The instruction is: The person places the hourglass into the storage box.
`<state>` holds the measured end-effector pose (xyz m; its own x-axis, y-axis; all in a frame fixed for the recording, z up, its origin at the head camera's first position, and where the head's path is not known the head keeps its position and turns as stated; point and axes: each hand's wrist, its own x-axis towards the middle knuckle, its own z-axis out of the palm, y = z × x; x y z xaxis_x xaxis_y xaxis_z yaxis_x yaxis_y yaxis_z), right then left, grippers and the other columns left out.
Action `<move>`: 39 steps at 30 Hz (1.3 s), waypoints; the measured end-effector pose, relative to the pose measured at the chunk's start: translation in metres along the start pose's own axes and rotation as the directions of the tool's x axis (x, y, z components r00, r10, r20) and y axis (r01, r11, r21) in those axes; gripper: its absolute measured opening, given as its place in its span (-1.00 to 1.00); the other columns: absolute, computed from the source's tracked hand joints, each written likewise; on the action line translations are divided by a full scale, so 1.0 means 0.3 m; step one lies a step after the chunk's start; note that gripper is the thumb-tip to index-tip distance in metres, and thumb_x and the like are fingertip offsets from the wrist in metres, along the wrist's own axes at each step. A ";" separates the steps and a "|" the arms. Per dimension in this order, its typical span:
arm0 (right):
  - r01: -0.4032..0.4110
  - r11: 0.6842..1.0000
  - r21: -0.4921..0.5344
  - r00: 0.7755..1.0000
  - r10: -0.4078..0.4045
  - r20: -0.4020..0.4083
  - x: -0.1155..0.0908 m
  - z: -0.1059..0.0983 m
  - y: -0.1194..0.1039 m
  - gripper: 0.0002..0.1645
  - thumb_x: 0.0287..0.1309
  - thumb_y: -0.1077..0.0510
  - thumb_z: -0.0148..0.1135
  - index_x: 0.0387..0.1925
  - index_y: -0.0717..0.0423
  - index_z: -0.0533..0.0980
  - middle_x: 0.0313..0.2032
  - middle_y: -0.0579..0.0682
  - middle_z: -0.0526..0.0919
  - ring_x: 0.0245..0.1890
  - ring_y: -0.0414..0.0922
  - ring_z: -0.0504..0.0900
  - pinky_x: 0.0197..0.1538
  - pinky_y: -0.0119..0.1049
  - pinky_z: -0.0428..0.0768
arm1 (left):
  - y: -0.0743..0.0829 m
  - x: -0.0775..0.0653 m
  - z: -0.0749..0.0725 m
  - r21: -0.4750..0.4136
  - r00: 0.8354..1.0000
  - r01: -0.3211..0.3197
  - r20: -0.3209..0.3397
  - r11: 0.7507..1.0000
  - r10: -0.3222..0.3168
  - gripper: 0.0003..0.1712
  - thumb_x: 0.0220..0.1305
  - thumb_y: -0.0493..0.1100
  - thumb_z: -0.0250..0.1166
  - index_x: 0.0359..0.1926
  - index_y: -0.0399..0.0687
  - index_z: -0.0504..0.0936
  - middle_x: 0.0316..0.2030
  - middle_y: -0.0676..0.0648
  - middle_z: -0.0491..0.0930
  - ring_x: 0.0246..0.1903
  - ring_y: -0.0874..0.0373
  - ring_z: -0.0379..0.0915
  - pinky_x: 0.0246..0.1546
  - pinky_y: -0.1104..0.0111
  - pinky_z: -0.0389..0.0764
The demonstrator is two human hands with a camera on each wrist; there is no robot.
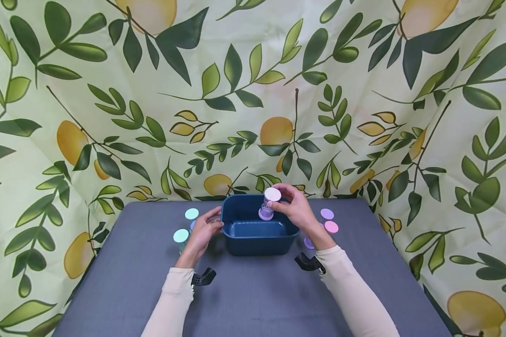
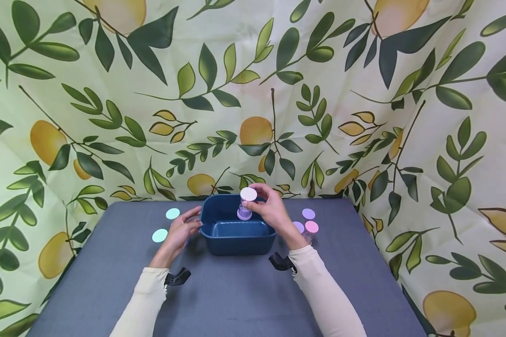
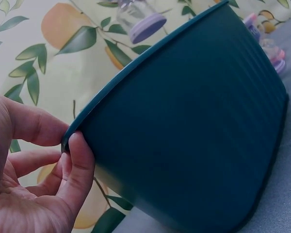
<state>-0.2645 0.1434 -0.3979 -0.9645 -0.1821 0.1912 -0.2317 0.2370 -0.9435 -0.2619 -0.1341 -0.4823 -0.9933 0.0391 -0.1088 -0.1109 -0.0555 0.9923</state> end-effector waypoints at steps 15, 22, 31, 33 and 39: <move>-0.077 0.996 0.049 0.997 0.076 0.013 0.061 0.120 0.035 -0.44 0.03 0.21 0.45 0.11 0.09 0.51 0.06 0.11 0.60 0.15 0.03 0.51 0.12 -0.16 0.53 | -0.008 0.001 0.001 -0.018 1.000 -0.013 0.013 1.000 0.013 -0.33 0.23 -0.45 0.14 0.39 -0.24 0.33 0.20 -0.24 0.38 -0.18 0.23 0.51 -0.31 0.48 0.59; -0.099 0.994 0.042 0.995 0.098 0.026 0.090 0.175 0.051 -0.44 0.02 0.22 0.47 0.10 0.06 0.52 0.06 0.09 0.61 0.15 0.04 0.51 0.10 -0.13 0.54 | -0.007 -0.001 -0.001 0.016 1.000 -0.004 -0.001 1.000 0.004 -0.36 0.26 -0.43 0.15 0.38 -0.20 0.35 0.22 -0.23 0.38 -0.10 0.15 0.48 -0.27 0.49 0.59; -0.123 0.992 -0.003 0.992 0.123 0.034 0.123 0.227 0.080 -0.45 0.01 0.18 0.49 0.08 0.06 0.53 0.02 0.08 0.62 0.16 0.08 0.52 0.17 -0.02 0.52 | -0.004 0.004 0.000 0.011 1.000 0.004 -0.010 1.000 -0.004 -0.36 0.26 -0.42 0.14 0.38 -0.18 0.36 0.23 -0.22 0.38 -0.01 0.00 0.47 -0.25 0.48 0.59; -0.135 0.991 -0.011 0.990 0.135 0.032 0.129 0.237 0.088 -0.46 0.01 0.18 0.49 0.07 0.05 0.54 0.02 0.08 0.63 0.17 0.08 0.51 0.18 0.00 0.51 | -0.004 0.005 0.002 0.006 1.000 0.006 -0.009 1.000 -0.006 -0.36 0.26 -0.43 0.14 0.37 -0.18 0.36 0.22 -0.22 0.38 0.03 -0.06 0.45 -0.26 0.47 0.59; -0.164 0.986 -0.015 0.986 0.164 0.032 0.148 0.265 0.117 -0.47 0.00 0.21 0.49 0.06 0.05 0.55 0.03 0.08 0.63 0.13 0.07 0.54 0.14 -0.04 0.52 | -0.006 0.004 0.003 0.004 1.000 0.003 -0.009 1.000 -0.003 -0.37 0.26 -0.44 0.13 0.37 -0.19 0.36 0.21 -0.23 0.37 0.04 -0.09 0.44 -0.27 0.47 0.59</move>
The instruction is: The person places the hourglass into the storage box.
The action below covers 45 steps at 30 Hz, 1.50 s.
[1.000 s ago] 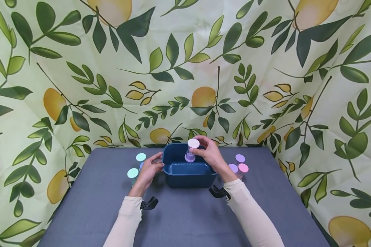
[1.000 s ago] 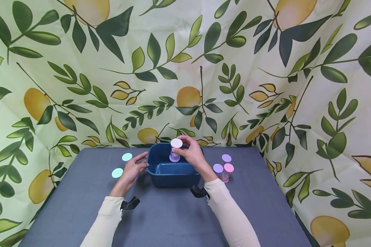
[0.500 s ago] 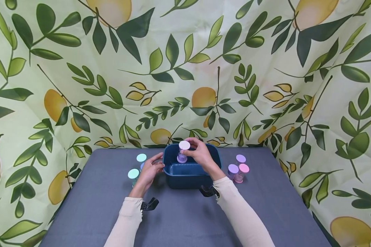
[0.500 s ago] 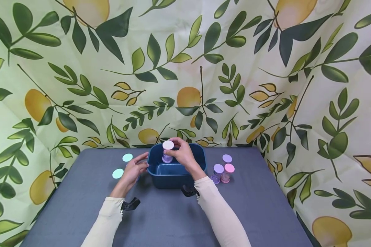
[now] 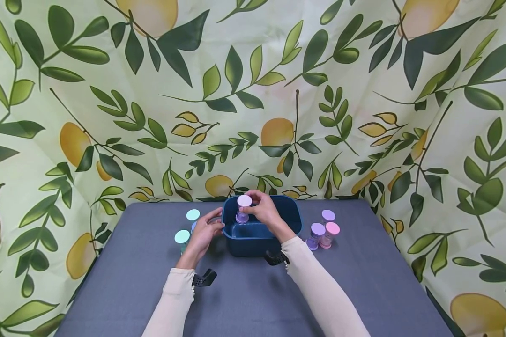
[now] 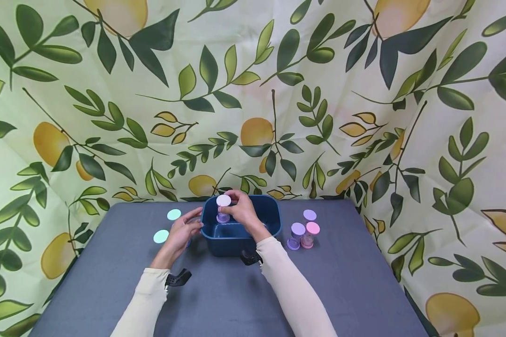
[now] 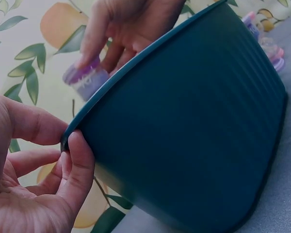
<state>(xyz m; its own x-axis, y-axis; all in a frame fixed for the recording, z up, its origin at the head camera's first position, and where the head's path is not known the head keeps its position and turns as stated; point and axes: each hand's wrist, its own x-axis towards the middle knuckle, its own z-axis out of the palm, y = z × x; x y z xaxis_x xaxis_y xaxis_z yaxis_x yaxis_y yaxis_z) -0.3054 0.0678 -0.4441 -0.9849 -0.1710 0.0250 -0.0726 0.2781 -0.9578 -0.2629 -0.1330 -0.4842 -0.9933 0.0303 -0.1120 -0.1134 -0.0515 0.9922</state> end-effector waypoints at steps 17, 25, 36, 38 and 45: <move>-0.078 0.996 -0.034 0.997 0.078 0.010 0.044 0.062 0.052 -0.49 -0.04 0.28 0.49 0.01 0.07 0.56 -0.05 0.10 0.65 -0.08 0.00 0.59 0.06 -0.10 0.57 | 0.008 -0.002 0.001 0.034 1.000 0.025 -0.006 0.999 -0.025 -0.38 0.28 -0.40 0.13 0.38 -0.12 0.37 0.22 -0.19 0.39 0.04 -0.10 0.47 -0.21 0.43 0.61; -0.100 0.990 -0.098 0.994 0.104 0.034 0.049 0.077 0.050 -0.50 0.00 0.30 0.45 0.03 0.08 0.54 -0.02 0.10 0.64 -0.05 0.02 0.58 0.11 -0.06 0.58 | 0.008 -0.002 -0.001 0.033 1.000 0.020 -0.007 0.999 -0.019 -0.37 0.27 -0.41 0.14 0.38 -0.13 0.37 0.23 -0.22 0.40 -0.09 0.09 0.52 -0.23 0.44 0.60; -0.116 0.982 -0.147 0.990 0.126 0.061 0.056 0.092 0.062 -0.50 0.00 0.30 0.45 0.02 0.11 0.53 -0.04 0.13 0.65 -0.08 0.03 0.58 0.12 -0.03 0.59 | 0.008 -0.004 -0.005 0.009 1.000 0.012 -0.004 1.000 -0.012 -0.38 0.26 -0.43 0.14 0.36 -0.16 0.39 0.20 -0.22 0.41 -0.16 0.17 0.52 -0.26 0.46 0.61; -0.121 0.981 -0.151 0.989 0.131 0.061 0.059 0.094 0.067 -0.50 -0.01 0.31 0.46 0.02 0.12 0.53 -0.05 0.13 0.65 -0.08 0.03 0.58 0.12 -0.03 0.58 | 0.006 -0.002 -0.005 0.008 1.000 0.009 0.002 1.000 -0.009 -0.38 0.27 -0.43 0.14 0.36 -0.17 0.38 0.21 -0.23 0.39 -0.16 0.20 0.51 -0.27 0.47 0.60; -0.139 0.975 -0.174 0.985 0.153 0.074 0.063 0.092 0.069 -0.52 -0.01 0.32 0.45 0.00 0.10 0.53 -0.08 0.12 0.64 -0.10 0.02 0.56 0.13 -0.03 0.57 | 0.003 0.001 -0.003 -0.010 1.000 0.004 0.007 1.000 -0.004 -0.38 0.26 -0.45 0.12 0.36 -0.19 0.37 0.21 -0.24 0.39 -0.22 0.26 0.50 -0.29 0.49 0.59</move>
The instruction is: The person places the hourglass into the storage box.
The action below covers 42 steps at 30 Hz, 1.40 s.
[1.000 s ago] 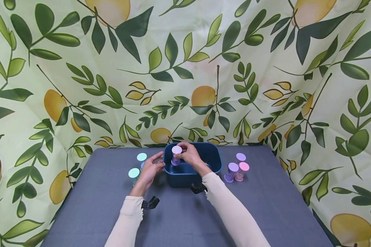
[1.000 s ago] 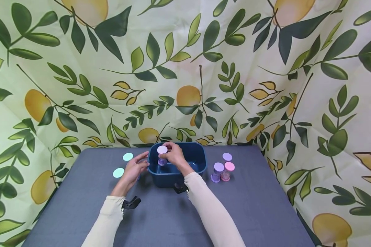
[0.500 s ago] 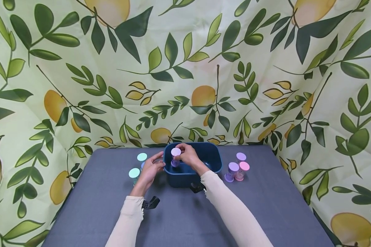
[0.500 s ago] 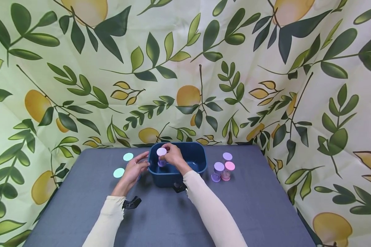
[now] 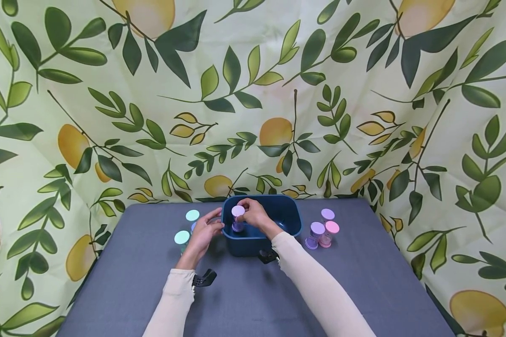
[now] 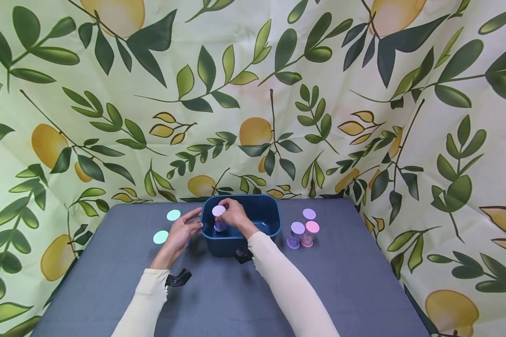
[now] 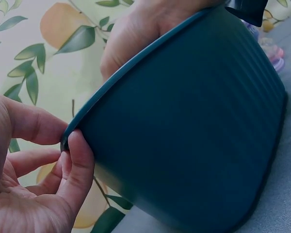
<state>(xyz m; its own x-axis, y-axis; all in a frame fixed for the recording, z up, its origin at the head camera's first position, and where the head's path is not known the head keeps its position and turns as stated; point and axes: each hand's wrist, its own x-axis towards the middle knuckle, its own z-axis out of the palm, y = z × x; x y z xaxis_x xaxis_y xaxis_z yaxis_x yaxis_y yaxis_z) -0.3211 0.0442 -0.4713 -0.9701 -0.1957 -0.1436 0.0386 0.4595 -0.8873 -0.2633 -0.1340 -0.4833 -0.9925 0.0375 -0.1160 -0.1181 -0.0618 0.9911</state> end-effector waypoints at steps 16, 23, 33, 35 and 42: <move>0.008 0.995 -0.104 1.000 -0.006 0.019 -0.006 0.007 0.001 -0.52 -0.04 0.38 0.41 -0.03 0.14 0.52 -0.09 0.12 0.61 -0.13 0.01 0.54 0.07 -0.08 0.56 | 0.002 -0.005 0.001 0.014 1.000 -0.007 0.014 1.000 0.007 -0.38 0.28 -0.42 0.14 0.37 -0.17 0.36 0.23 -0.24 0.37 -0.11 0.14 0.50 -0.25 0.47 0.59; 0.024 0.988 -0.154 0.999 -0.020 0.031 -0.006 0.010 -0.001 -0.55 -0.05 0.40 0.41 -0.07 0.17 0.52 -0.13 0.12 0.61 -0.16 0.00 0.55 0.04 -0.12 0.58 | 0.004 -0.009 0.001 0.020 1.000 -0.002 0.007 1.000 0.002 -0.38 0.28 -0.41 0.15 0.37 -0.15 0.37 0.23 -0.22 0.38 -0.12 0.18 0.50 -0.25 0.47 0.60; 0.019 0.987 -0.159 1.000 -0.016 0.022 0.000 0.017 0.002 -0.53 -0.04 0.41 0.41 -0.04 0.18 0.50 -0.07 0.15 0.61 -0.13 0.02 0.54 0.12 -0.04 0.57 | 0.000 -0.003 -0.001 0.017 1.000 0.000 0.006 1.000 0.000 -0.38 0.27 -0.42 0.14 0.37 -0.16 0.37 0.22 -0.23 0.37 -0.17 0.23 0.49 -0.26 0.48 0.59; 0.014 0.987 -0.160 1.000 -0.012 0.017 0.000 0.016 0.001 -0.52 -0.04 0.41 0.41 -0.03 0.18 0.51 -0.07 0.16 0.61 -0.13 0.02 0.54 0.13 -0.04 0.57 | 0.000 -0.001 -0.001 0.013 1.000 0.002 0.006 1.000 -0.002 -0.38 0.27 -0.43 0.14 0.36 -0.16 0.38 0.22 -0.23 0.37 -0.17 0.23 0.48 -0.26 0.48 0.59; 0.006 0.988 -0.155 1.000 -0.004 0.013 -0.001 0.016 0.004 -0.53 -0.01 0.39 0.40 -0.01 0.17 0.51 -0.05 0.16 0.61 -0.11 0.04 0.54 0.15 -0.02 0.56 | 0.003 -0.005 0.002 0.026 1.000 0.008 0.003 1.000 -0.008 -0.39 0.28 -0.41 0.15 0.36 -0.14 0.38 0.23 -0.22 0.38 -0.14 0.17 0.48 -0.24 0.47 0.59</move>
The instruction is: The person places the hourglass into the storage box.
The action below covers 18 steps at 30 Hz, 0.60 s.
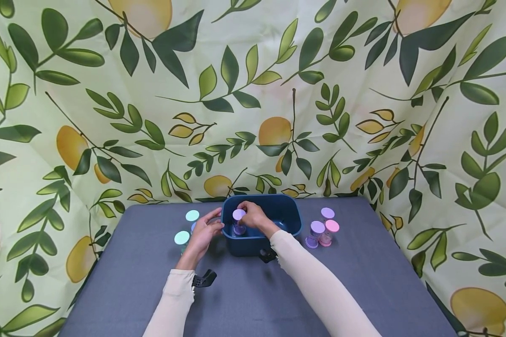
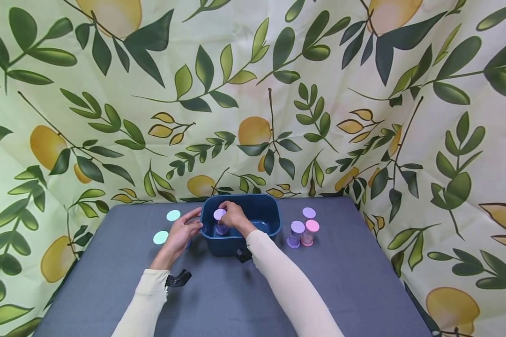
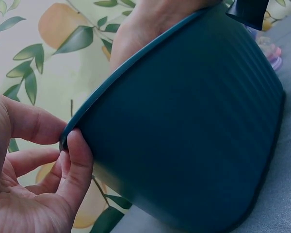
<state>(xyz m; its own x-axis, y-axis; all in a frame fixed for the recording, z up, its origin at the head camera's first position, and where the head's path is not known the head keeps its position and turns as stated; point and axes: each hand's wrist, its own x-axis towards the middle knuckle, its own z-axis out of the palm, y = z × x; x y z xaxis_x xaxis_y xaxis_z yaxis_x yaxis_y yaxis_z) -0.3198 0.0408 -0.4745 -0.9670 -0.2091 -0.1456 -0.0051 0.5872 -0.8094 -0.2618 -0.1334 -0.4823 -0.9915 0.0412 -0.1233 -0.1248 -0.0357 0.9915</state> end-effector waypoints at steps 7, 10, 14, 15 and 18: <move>-0.001 1.000 -0.029 1.000 0.002 0.012 -0.006 -0.001 -0.002 -0.52 0.04 0.35 0.39 0.03 0.14 0.49 -0.01 0.17 0.60 -0.08 0.05 0.54 0.18 0.00 0.54 | 0.006 -0.008 0.003 0.012 1.000 -0.007 -0.001 1.000 0.007 -0.39 0.29 -0.40 0.14 0.37 -0.14 0.37 0.24 -0.22 0.37 -0.09 0.10 0.47 -0.23 0.48 0.58; 0.009 0.999 -0.039 1.000 -0.009 0.004 -0.008 -0.001 -0.004 -0.50 0.04 0.34 0.39 0.06 0.14 0.48 0.01 0.18 0.60 -0.06 0.06 0.55 0.19 0.00 0.54 | 0.005 -0.007 0.003 0.012 1.000 -0.010 -0.006 1.000 0.010 -0.39 0.29 -0.41 0.14 0.37 -0.14 0.37 0.24 -0.21 0.36 -0.06 0.04 0.46 -0.24 0.48 0.58; 0.018 0.999 -0.039 1.000 -0.018 -0.008 -0.009 -0.004 -0.004 -0.45 0.02 0.33 0.42 0.08 0.14 0.47 0.03 0.18 0.61 -0.05 0.06 0.56 0.19 -0.01 0.54 | 0.002 -0.008 0.002 0.008 1.000 -0.016 -0.005 1.000 0.016 -0.38 0.29 -0.42 0.13 0.38 -0.16 0.36 0.22 -0.22 0.37 -0.12 0.11 0.48 -0.25 0.47 0.59; 0.020 0.999 -0.036 1.000 -0.020 -0.010 -0.009 -0.005 -0.003 -0.44 0.01 0.32 0.43 0.09 0.14 0.47 0.03 0.17 0.61 -0.04 0.05 0.56 0.19 -0.02 0.54 | 0.002 -0.009 0.002 0.009 1.000 -0.019 -0.003 1.000 0.019 -0.38 0.28 -0.42 0.13 0.38 -0.16 0.36 0.22 -0.22 0.37 -0.15 0.15 0.48 -0.25 0.47 0.59; 0.032 0.999 -0.026 0.999 -0.032 -0.011 -0.013 -0.012 -0.001 -0.42 -0.01 0.32 0.44 0.10 0.14 0.46 0.03 0.16 0.62 -0.02 0.04 0.57 0.18 -0.04 0.55 | -0.003 -0.010 0.001 -0.002 1.000 -0.019 -0.001 1.000 0.019 -0.37 0.27 -0.44 0.12 0.38 -0.19 0.35 0.21 -0.24 0.38 -0.21 0.21 0.48 -0.24 0.44 0.59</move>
<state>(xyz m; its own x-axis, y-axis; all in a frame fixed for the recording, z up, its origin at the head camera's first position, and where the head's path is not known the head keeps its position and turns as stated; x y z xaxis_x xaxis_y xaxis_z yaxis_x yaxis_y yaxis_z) -0.3170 0.0444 -0.4717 -0.9690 -0.2197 -0.1132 -0.0430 0.6007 -0.7983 -0.2587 -0.1332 -0.4827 -0.9937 0.0396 -0.1044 -0.1060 -0.0388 0.9936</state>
